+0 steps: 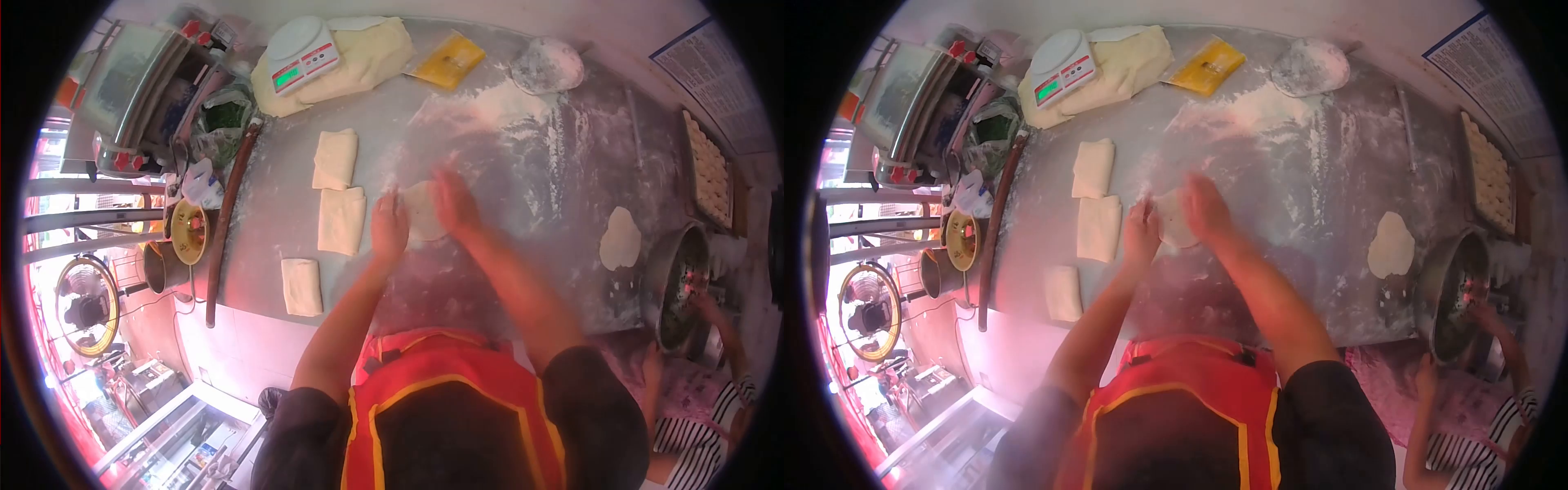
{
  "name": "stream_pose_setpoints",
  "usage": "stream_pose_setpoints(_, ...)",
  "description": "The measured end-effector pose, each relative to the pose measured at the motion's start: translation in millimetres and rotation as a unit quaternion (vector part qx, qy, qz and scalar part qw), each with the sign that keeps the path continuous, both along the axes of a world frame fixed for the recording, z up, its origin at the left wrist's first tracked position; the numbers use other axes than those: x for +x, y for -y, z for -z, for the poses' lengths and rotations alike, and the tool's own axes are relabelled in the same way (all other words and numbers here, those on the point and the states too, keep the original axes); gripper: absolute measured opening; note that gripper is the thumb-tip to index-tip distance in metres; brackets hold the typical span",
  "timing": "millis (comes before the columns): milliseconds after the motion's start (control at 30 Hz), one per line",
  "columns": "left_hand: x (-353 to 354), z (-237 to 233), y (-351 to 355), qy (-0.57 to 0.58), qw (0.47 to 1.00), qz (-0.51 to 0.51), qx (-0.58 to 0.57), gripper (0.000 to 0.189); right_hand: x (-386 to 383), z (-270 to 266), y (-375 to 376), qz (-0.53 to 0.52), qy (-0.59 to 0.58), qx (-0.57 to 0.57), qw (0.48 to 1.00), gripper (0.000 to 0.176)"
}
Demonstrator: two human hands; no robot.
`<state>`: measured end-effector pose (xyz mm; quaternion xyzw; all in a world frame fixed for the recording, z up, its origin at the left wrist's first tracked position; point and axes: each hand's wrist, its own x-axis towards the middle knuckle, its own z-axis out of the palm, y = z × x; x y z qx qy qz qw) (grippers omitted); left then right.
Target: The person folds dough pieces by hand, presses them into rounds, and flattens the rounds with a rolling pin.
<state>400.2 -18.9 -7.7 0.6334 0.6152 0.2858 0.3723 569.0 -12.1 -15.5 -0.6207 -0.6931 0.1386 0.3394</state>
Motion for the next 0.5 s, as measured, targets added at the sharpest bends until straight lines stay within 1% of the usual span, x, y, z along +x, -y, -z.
stream_pose_setpoints(33,-0.3,1.4,-4.6,0.031,0.999,-0.005,-0.023,0.045,-8.0,-0.2,7.7,-0.036,0.016,0.026,0.999,0.042)
stream_pose_setpoints(67,-0.5,2.9,-8.8,0.062,0.997,-0.009,-0.047,0.042,-9.8,-1.6,18.3,-0.023,0.052,0.032,0.998,0.048)
stream_pose_setpoints(167,14.3,-16.1,-24.4,-0.075,0.994,0.074,-0.04,0.037,-15.7,12.8,28.8,0.039,0.058,0.029,0.997,0.051)
stream_pose_setpoints(267,12.5,-21.3,-51.1,-0.066,0.972,0.148,-0.171,0.035,-15.0,15.5,23.8,0.043,0.09,0.01,0.995,0.052)
stream_pose_setpoints(367,3.4,-9.1,-51.6,-0.028,0.974,0.161,-0.154,0.037,-11.9,12.9,22.5,0.022,0.088,0.023,0.996,0.051)
stream_pose_setpoints(400,0.3,6.6,-46.8,-0.008,0.991,0.121,-0.057,0.037,-8.2,5.2,17.4,0.011,0.093,0.038,0.995,0.05)
stream_pose_setpoints(433,-3.3,15.3,-33.2,0.01,0.996,0.078,0.037,0.036,-3.9,-6.7,12.9,-0.001,0.097,0.05,0.994,0.05)
stream_pose_setpoints(467,-11.6,25.4,-13.2,0.019,0.998,0.051,0.035,0.037,-3.6,-15.2,18.5,-0.014,0.097,0.053,0.994,0.05)
stream_pose_setpoints(500,-17.6,22.2,6.7,0.028,0.999,0.024,0.033,0.037,-3.5,-18.2,23.4,-0.034,0.086,0.037,0.995,0.05)
